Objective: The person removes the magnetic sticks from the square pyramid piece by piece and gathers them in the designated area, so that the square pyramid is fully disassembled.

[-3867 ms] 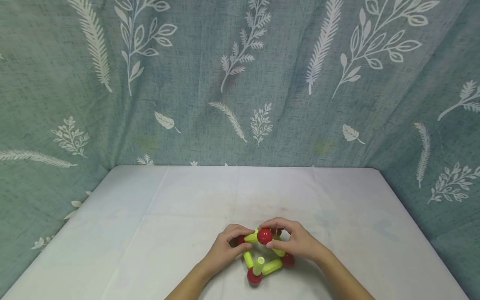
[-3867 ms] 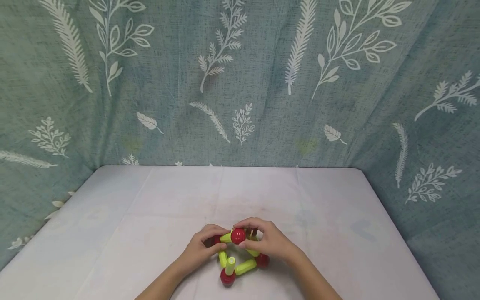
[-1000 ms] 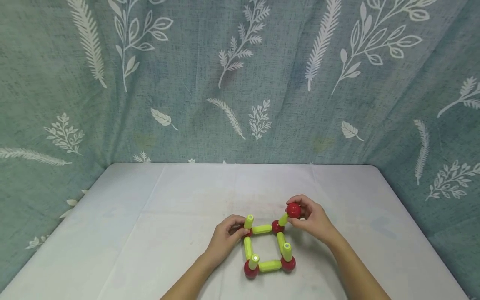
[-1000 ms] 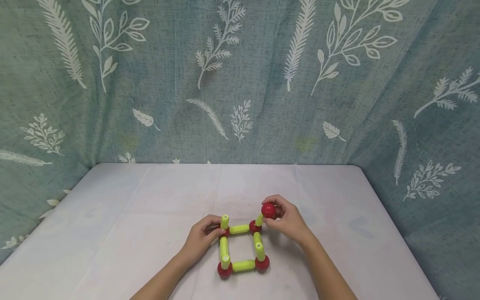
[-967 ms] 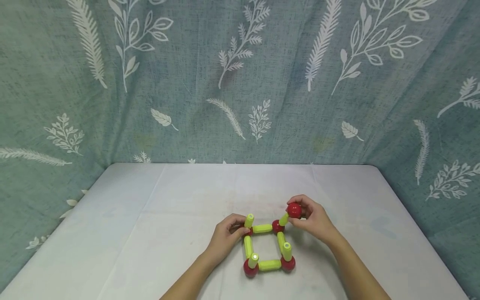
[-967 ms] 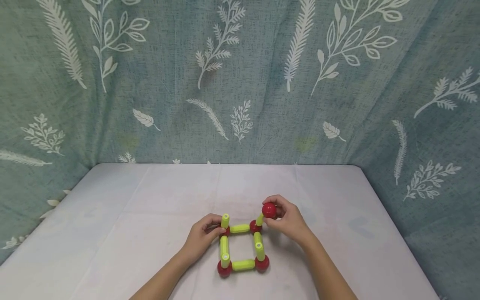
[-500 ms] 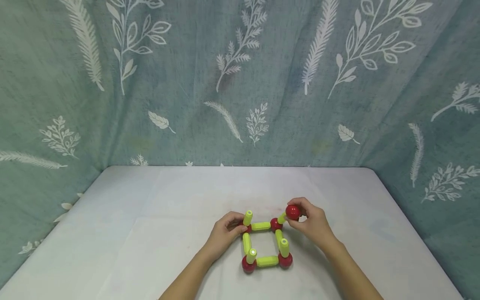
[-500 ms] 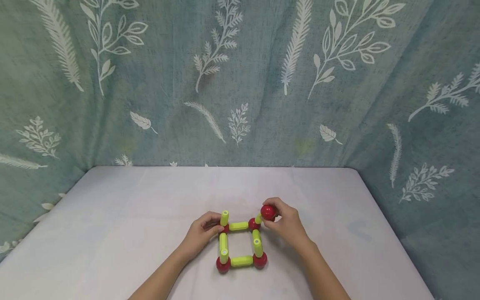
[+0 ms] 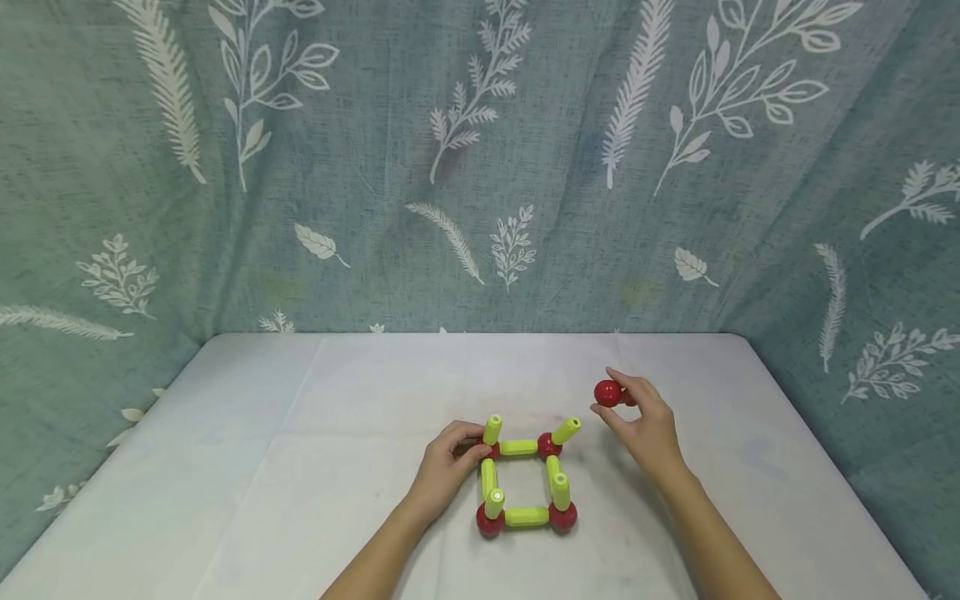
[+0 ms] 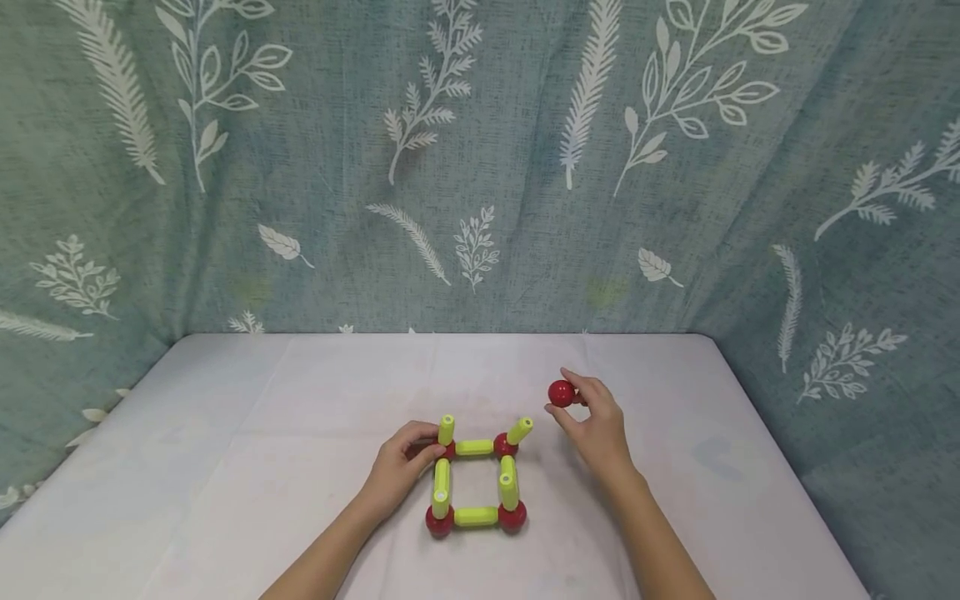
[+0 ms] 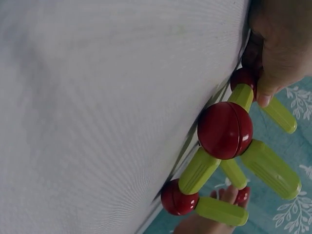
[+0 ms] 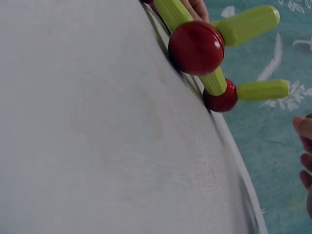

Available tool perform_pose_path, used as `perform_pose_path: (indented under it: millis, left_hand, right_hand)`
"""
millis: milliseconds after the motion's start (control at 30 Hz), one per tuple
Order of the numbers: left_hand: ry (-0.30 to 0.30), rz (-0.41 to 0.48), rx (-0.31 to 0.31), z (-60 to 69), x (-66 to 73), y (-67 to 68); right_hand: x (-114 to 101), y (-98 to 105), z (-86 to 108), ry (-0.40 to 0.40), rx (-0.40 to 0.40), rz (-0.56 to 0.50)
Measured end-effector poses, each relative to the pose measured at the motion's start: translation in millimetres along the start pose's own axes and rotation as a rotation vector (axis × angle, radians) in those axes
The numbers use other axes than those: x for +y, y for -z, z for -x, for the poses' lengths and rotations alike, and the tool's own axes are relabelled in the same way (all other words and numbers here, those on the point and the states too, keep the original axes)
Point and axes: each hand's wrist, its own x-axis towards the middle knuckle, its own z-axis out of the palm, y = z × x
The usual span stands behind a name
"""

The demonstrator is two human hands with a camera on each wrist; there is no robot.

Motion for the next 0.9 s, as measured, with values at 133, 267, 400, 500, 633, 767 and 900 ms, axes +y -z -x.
perform_pose_path:
  millis: [133, 267, 400, 500, 633, 767, 900]
  left_hand:
    - [0.001, 0.000, -0.006, -1.0, 0.7, 1.2]
    - [0.001, 0.016, -0.016, -1.5, -0.2, 2.5]
    - [-0.001, 0.051, -0.038, -2.7, -1.2, 2.2]
    - [0.004, 0.056, -0.046, -2.8, -1.8, 2.6]
    - [0.016, 0.050, -0.049, -2.8, -0.4, 2.1]
    - [0.020, 0.043, -0.048, -2.7, 1.2, 2.4]
    - [0.023, 0.039, -0.046, -1.9, 1.3, 3.6]
  right_hand:
    - [15, -10, -7.7, -0.111, -0.014, -0.005]
    - [31, -27, -16.8, -0.173, -0.059, -0.015]
    - [43, -40, -22.9, -0.208, -0.101, 0.007]
    - [48, -47, -27.4, -0.238, -0.136, 0.015]
    - [54, -52, -36.6, -0.274, -0.183, 0.029]
    - [60, -57, -46.2, -0.315, -0.210, 0.016]
    - [65, -63, -52.5, -0.367, -0.249, 0.028]
